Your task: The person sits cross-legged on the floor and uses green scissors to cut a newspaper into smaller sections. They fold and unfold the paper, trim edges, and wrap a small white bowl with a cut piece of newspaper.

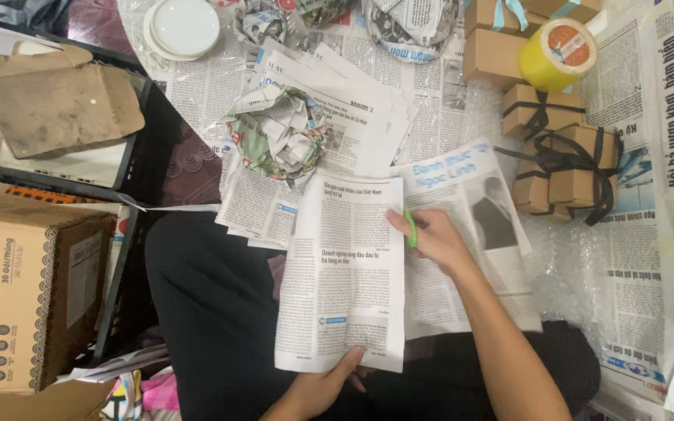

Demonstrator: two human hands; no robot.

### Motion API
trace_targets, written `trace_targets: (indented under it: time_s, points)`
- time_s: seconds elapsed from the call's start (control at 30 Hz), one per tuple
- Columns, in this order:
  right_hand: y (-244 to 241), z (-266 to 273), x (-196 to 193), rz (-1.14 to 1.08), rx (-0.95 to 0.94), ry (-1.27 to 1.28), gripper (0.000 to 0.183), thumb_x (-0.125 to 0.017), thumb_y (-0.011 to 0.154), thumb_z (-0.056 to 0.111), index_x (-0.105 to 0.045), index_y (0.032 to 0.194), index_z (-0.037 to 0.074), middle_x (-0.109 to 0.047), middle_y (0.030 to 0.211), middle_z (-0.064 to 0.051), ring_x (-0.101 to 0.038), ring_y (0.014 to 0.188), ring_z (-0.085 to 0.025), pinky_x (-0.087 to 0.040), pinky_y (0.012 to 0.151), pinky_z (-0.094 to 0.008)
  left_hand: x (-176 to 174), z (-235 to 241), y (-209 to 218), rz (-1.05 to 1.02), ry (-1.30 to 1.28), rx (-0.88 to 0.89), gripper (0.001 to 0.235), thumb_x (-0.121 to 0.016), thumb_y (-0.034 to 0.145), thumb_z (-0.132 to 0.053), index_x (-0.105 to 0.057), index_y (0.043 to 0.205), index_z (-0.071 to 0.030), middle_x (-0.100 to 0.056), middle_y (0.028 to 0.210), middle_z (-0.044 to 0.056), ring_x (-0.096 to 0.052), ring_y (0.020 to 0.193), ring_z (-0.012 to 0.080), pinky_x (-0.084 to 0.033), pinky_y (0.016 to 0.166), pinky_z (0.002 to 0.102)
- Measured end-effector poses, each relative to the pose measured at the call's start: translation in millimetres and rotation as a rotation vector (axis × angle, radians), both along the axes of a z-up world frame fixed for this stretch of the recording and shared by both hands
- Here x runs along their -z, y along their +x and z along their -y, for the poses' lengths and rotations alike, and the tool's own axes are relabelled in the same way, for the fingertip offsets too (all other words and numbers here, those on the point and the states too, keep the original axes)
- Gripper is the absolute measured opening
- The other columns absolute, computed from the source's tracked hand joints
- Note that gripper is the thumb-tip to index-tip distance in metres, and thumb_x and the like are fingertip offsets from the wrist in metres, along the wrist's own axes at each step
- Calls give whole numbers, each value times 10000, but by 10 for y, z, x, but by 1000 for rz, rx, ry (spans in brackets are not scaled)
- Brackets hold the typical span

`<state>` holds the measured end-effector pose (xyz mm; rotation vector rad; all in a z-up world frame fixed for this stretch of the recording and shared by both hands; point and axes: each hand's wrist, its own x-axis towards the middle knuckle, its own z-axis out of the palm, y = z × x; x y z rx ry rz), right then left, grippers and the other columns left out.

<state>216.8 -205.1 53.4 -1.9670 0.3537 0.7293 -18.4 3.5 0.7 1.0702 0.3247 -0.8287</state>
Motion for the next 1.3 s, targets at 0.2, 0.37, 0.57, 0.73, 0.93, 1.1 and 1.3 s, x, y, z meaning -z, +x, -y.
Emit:
trace_targets:
  time_s: [0.2,0.37,0.57,0.73,0.93,1.1,1.3]
  points:
    - [-178,151,-219,343,-151,67,524,-852,760,292,-703,1159,-12,-793,951,-124,-737,794,-162,-583,720,-275,-56,111,80,192,45,48,338,-555,1037,-261,-631,1240,-2,-753,1031,126,-740,853,156,-616,653,283]
    - [-268,361,-443,409,103,-15,482,-828,774,183,-685,1208,28,-782,1029,-118,-722,912,-219,-577,802,-345,-142,559,300,141,-60,134,385,-605,1034,-311,-629,1264,-3,-720,1095,106,-691,899,150,-590,665,283]
    - [-224,706,-367,614,5,-561,449,-827,816,131,-694,1242,84,-643,1245,-190,-581,1175,-336,-488,925,-443,-503,319,455,371,433,323,329,-736,910,-341,-738,1122,-90,-764,914,53,-711,804,140,-564,675,259]
    - [-197,656,-225,807,-47,-498,378,-793,836,91,-708,1204,101,-694,1159,-190,-625,1143,-364,-510,960,-447,-711,8,755,268,848,27,379,-711,941,-372,-700,904,5,-713,771,149,-666,703,227,-526,623,326]
    - [-143,458,-337,751,-18,-343,418,-774,841,97,-691,1249,133,-725,1161,-129,-694,1105,-299,-535,942,-402,-558,-98,845,50,471,-304,544,-653,914,-324,-472,1339,-37,-750,934,83,-727,754,176,-587,654,293]
    - [-166,269,-436,853,-77,-146,695,-856,778,91,-550,1401,59,-669,1288,-171,-642,1173,-314,-501,939,-400,-430,26,834,171,404,-193,423,-677,938,-193,-584,1273,48,-796,913,153,-734,729,164,-590,628,275]
    - [-216,291,-369,511,298,-51,624,-832,792,74,-552,1349,43,-738,1153,-134,-739,992,-217,-598,748,-334,-537,39,834,200,352,-190,281,-642,951,-121,-645,1174,51,-792,930,125,-742,730,128,-648,587,272]
